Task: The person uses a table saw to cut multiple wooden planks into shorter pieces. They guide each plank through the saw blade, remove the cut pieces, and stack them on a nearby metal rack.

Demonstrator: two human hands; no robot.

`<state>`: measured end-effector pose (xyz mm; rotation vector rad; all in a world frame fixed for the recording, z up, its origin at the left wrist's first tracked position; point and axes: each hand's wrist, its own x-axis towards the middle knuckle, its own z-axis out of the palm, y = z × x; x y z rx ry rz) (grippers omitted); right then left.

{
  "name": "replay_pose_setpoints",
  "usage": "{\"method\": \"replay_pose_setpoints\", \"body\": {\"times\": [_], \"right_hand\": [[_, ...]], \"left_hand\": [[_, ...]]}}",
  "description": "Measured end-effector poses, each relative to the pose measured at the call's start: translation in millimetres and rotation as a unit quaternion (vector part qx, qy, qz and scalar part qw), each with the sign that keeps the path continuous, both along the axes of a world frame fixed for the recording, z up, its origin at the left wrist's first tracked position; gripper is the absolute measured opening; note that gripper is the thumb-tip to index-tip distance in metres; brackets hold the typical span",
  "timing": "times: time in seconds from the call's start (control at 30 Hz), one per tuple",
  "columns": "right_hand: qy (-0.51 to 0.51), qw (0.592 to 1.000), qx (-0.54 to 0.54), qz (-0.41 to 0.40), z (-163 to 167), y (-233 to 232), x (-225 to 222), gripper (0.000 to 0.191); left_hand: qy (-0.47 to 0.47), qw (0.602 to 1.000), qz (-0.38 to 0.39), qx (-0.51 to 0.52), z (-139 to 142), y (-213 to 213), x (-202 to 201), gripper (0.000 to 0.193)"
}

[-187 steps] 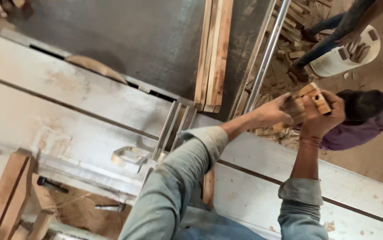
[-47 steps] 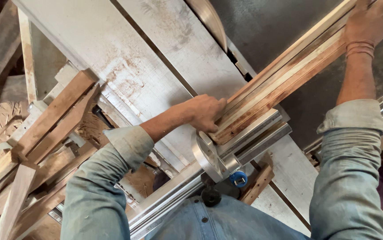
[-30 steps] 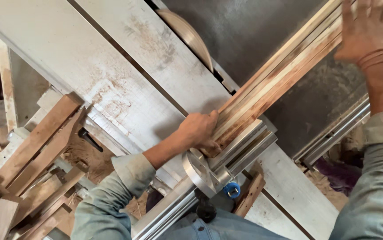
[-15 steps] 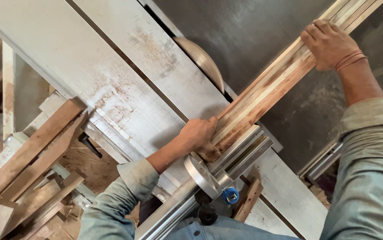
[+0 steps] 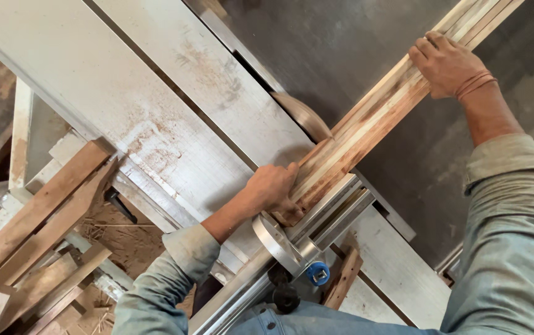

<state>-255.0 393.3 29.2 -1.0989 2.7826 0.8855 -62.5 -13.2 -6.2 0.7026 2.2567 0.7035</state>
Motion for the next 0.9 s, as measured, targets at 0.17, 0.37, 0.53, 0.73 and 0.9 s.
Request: {"method": "replay_pose_setpoints", "body": {"times": [0.17,0.37,0.53,0.73,0.9], "right_hand": [[-0.003,1.000,-0.025,0.004,-0.3,1.3,-2.0,0.067],[0.009,1.000,-0.007,0.009,-5.2,8.1,-1.9,0.068],[-0.003,0.999,-0.042,0.002,-1.6,12.3,2.8,0.068],[-0.040,0.996,-0.059,-0.055,11.9,4.5,-1.2,0.076],[-0.071,0.989,-0.050,-0.116,18.6,5.0,5.4,0.082]], "left_hand": [[-0.005,1.000,-0.001,0.007,1.4,-1.1,-0.5,0.083],[-0.020,1.000,-0.001,-0.005,5.1,0.3,-1.0,0.082],[-0.017,1.000,-0.007,-0.021,10.2,3.7,-0.1,0.083],[0.010,1.000,-0.014,-0.016,13.7,8.7,3.3,0.087],[-0.006,0.998,-0.018,-0.055,18.2,11.2,5.0,0.087]]}}
